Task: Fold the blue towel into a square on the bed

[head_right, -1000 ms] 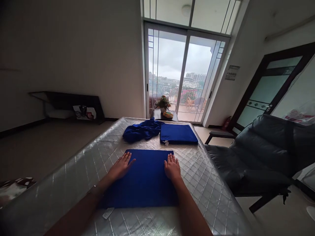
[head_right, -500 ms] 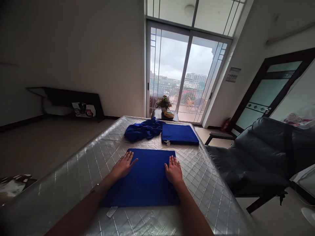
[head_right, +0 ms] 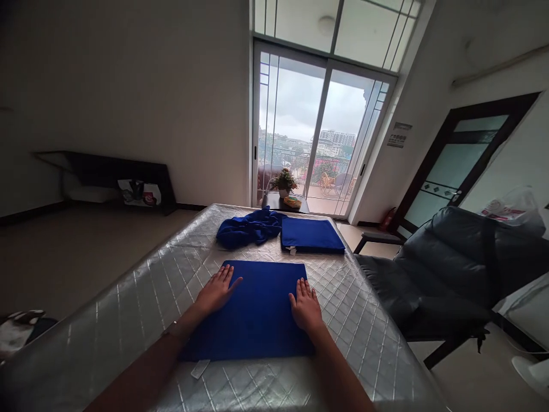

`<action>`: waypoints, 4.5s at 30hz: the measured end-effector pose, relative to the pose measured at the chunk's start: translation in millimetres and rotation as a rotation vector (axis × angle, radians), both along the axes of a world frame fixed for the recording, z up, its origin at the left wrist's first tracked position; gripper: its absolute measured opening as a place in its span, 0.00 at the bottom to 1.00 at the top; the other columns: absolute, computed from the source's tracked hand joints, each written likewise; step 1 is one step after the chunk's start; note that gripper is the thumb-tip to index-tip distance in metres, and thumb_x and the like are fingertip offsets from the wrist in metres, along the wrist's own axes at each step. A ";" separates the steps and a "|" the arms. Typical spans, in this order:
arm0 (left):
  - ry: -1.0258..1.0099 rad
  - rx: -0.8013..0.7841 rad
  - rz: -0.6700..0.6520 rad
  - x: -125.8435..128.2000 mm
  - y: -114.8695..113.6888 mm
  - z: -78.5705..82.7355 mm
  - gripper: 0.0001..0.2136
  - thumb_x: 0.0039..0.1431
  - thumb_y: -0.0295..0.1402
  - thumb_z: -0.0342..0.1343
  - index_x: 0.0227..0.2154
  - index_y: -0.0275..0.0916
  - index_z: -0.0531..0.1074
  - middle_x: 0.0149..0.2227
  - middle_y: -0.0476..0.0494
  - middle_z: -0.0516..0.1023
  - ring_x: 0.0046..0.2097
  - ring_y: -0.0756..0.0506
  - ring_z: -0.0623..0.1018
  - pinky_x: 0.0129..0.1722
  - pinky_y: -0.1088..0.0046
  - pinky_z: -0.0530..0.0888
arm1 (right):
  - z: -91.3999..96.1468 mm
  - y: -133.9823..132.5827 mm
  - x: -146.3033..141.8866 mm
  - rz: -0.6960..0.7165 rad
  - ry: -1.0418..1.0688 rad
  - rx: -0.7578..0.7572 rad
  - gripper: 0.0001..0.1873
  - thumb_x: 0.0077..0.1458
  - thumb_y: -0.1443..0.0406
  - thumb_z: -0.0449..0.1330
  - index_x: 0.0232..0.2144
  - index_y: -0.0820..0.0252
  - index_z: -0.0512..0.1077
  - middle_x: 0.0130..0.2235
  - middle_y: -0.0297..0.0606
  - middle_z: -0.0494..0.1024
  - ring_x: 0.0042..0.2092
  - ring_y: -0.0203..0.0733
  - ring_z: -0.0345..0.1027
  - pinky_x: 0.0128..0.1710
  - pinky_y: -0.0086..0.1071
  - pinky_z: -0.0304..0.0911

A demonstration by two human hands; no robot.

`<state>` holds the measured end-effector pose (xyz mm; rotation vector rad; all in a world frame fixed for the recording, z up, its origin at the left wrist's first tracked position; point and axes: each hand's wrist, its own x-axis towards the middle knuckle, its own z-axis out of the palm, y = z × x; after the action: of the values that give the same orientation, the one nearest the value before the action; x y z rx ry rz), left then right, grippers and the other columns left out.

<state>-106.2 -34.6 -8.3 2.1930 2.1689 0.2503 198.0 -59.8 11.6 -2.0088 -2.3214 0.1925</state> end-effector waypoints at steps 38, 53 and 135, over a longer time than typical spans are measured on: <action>0.027 -0.020 -0.115 3.3 -60.5 9.3 0.39 0.65 0.56 0.28 0.67 0.27 0.48 0.70 0.34 0.47 0.70 0.40 0.48 0.68 0.58 0.48 | -7.5 -6.2 -1.9 0.007 0.026 0.056 0.33 0.67 0.58 0.36 0.68 0.70 0.46 0.70 0.43 0.43 0.70 0.43 0.33 0.67 0.40 0.31; 0.025 0.059 -0.093 -1.0 -61.8 -1.2 0.37 0.67 0.53 0.31 0.66 0.27 0.51 0.69 0.31 0.50 0.69 0.39 0.52 0.67 0.56 0.53 | 1.3 -49.3 5.3 0.028 0.036 0.064 0.33 0.67 0.56 0.36 0.68 0.70 0.46 0.70 0.42 0.45 0.70 0.42 0.32 0.67 0.40 0.33; -0.090 -0.105 -0.140 4.7 -150.6 -0.4 0.32 0.64 0.55 0.37 0.66 0.49 0.39 0.69 0.52 0.39 0.70 0.43 0.45 0.69 0.56 0.49 | 2.3 -117.7 4.1 -0.020 0.101 -0.038 0.32 0.66 0.58 0.37 0.68 0.66 0.44 0.69 0.35 0.40 0.70 0.40 0.31 0.68 0.41 0.34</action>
<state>-101.5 -185.2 -8.7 2.2178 1.9266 0.2188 202.2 -177.5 13.9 -1.9888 -2.2532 0.3317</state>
